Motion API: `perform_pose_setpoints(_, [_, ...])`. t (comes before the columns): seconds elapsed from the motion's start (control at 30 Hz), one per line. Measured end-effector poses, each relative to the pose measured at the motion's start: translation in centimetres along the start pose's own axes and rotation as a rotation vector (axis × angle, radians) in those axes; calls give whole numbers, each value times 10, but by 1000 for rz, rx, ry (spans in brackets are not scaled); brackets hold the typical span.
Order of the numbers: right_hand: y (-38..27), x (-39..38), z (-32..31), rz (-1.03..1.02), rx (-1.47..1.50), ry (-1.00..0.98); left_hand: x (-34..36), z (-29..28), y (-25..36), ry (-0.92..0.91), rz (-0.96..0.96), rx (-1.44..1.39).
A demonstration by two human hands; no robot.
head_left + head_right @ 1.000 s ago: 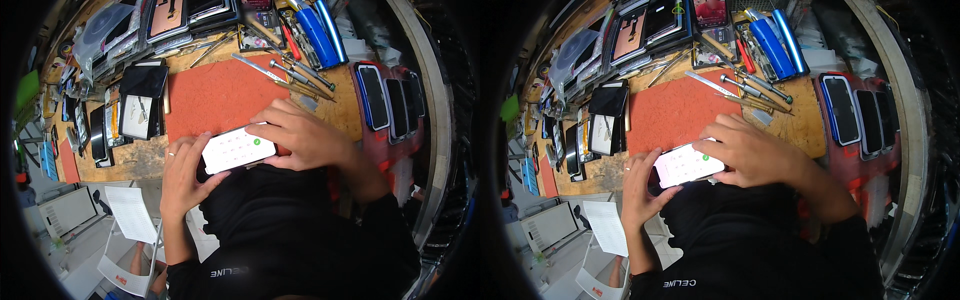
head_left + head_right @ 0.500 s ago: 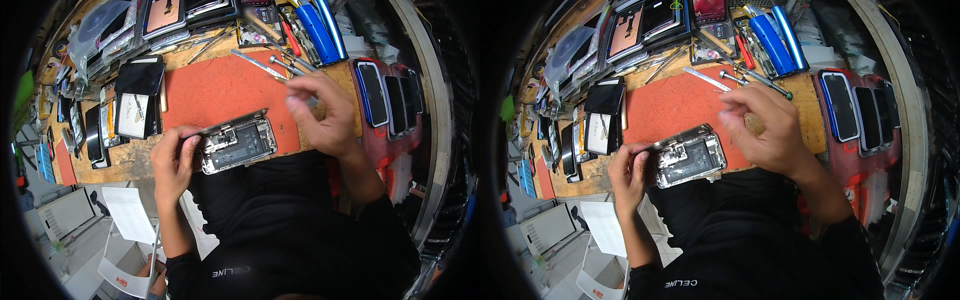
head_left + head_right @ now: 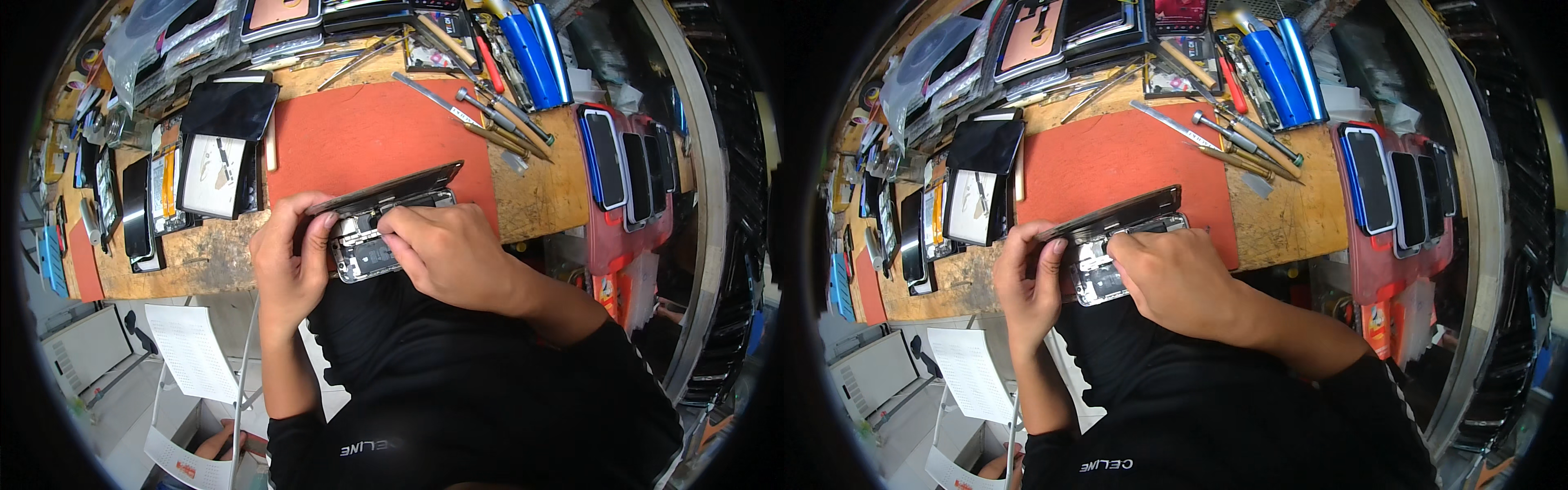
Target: The person operates a smartphone's dialer, then disassembles a second phone by removing the back cover and battery. They reassemble the phone and use a metal prying tool to separate the screen assembly from the frame.
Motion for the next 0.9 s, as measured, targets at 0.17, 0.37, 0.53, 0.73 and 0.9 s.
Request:
perform_pose_setpoints(0.17, [-4, 3, -1, -4, -51, -36, 3, 3, -5, 8, 26, -38])
perform_pose_setpoints(0.37, [1, 2, 2, 23, -27, -59, 1, 1, -6, -25, -21, -82])
perform_pose_setpoints(0.53, [-14, 1, 4, -245, -217, -5, 0, 1, -7, -31, 16, -100])
perform_pose_setpoints(0.73, [-23, 1, 9, -329, -425, -38, -4, -2, -6, -32, 2, -107])
perform_pose_setpoints(0.9, [-22, 0, 9, -302, -356, 0, -4, -2, -6, -34, 11, -91])
Point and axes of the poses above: each hand's wrist, its own x-axis towards the middle knuckle, its own z-axis out of the palm, y = z × x, the point moved 5 cm from there along x, towards the middle knuckle, and after that the axes turned 7 degrees about y, right-handed, at the moved point
